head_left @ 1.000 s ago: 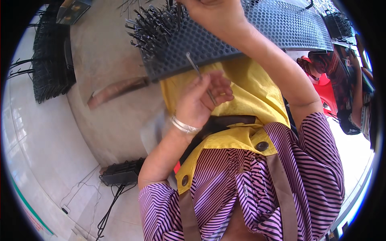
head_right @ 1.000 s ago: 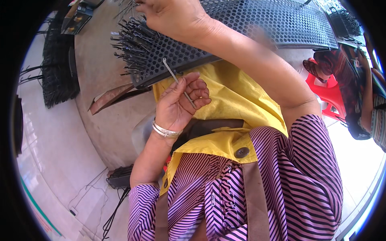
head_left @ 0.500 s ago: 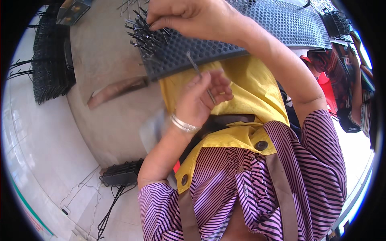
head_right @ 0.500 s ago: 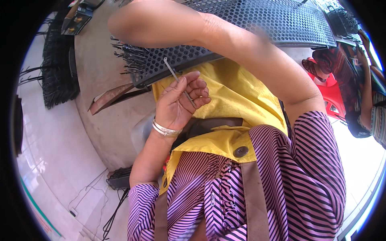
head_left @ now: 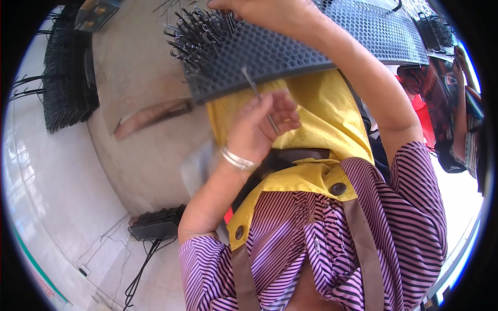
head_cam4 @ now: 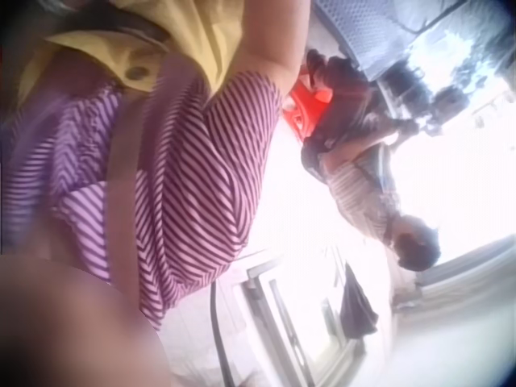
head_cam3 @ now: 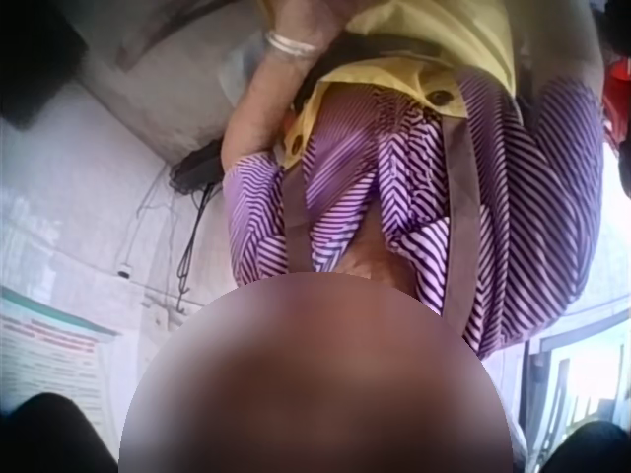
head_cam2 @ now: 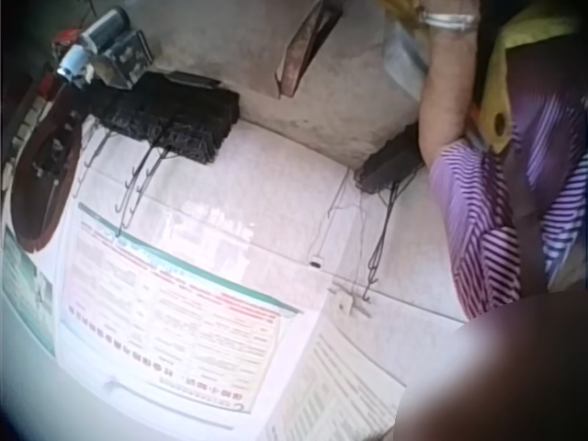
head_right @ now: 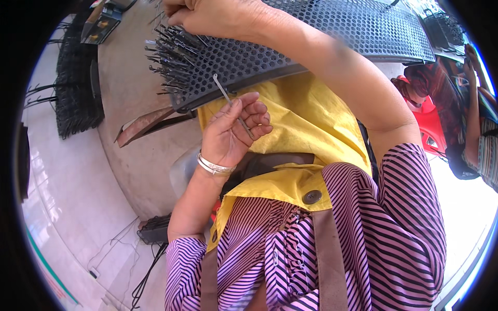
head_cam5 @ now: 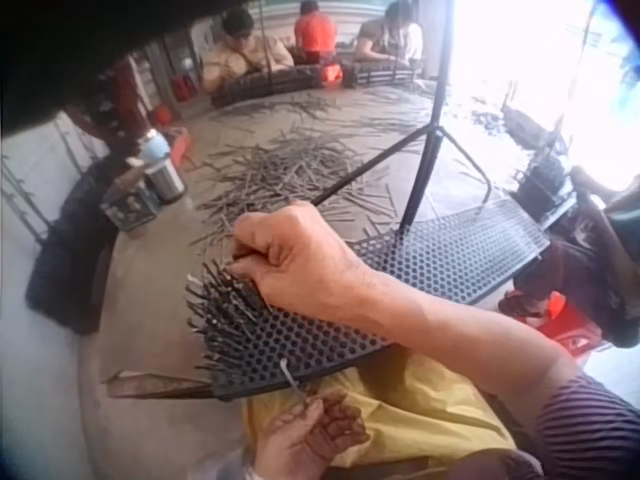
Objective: Inserting thin metal pins into a perforated plate one by one.
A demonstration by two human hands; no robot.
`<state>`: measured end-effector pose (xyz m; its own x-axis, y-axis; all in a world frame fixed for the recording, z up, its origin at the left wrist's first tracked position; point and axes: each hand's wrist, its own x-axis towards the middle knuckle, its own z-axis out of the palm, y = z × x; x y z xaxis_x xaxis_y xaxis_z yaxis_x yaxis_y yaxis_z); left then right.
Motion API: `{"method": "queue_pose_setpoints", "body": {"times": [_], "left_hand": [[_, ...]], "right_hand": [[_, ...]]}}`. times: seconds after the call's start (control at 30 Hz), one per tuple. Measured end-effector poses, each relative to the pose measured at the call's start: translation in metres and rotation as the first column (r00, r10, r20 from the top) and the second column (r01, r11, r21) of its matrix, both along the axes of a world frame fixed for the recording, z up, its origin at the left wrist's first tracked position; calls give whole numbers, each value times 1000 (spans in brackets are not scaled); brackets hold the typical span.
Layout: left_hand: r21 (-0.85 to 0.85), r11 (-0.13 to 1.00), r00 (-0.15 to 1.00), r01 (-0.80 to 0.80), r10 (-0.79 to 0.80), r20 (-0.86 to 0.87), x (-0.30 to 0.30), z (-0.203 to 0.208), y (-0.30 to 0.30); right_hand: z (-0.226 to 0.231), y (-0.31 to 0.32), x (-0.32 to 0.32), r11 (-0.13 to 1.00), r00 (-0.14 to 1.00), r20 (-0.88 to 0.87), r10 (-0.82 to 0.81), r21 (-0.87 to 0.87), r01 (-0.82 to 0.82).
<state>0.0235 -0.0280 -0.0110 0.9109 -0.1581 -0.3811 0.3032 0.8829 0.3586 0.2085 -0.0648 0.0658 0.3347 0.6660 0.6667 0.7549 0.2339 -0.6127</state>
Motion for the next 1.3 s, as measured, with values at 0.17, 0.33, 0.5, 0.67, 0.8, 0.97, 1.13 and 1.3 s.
{"method": "queue_pose_setpoints", "body": {"times": [0.17,0.33,0.5,0.67,0.8,0.97,1.13,1.3], "left_hand": [[-11,1000,1000,9,-9,-13,0,1,0],[-11,1000,1000,8,-8,-10,-1,1,1],[-17,1000,1000,19,-19,9,-1,1,1],[-2,1000,998,22,-22,56,1,4,-1],[38,999,1000,10,-11,24,2,6,2],[93,995,1000,26,-26,5,2,11,-1],[95,995,997,18,-26,77,1,12,0],[206,978,997,-26,11,72,1,14,-3]], "right_hand": [[-1,0,-5,970,984,123,-131,-188,153],[-9,7,-16,952,965,219,-143,-235,194],[-11,3,-12,910,949,288,-128,-347,228],[-42,-7,-15,815,870,353,-345,-347,464],[-40,-29,-46,900,939,91,-332,-267,344],[-31,-45,-49,872,847,-506,-166,-477,-114],[-22,-47,-45,830,758,-631,-165,-505,-239],[-14,-46,-34,961,696,-682,-223,-274,39]]}}
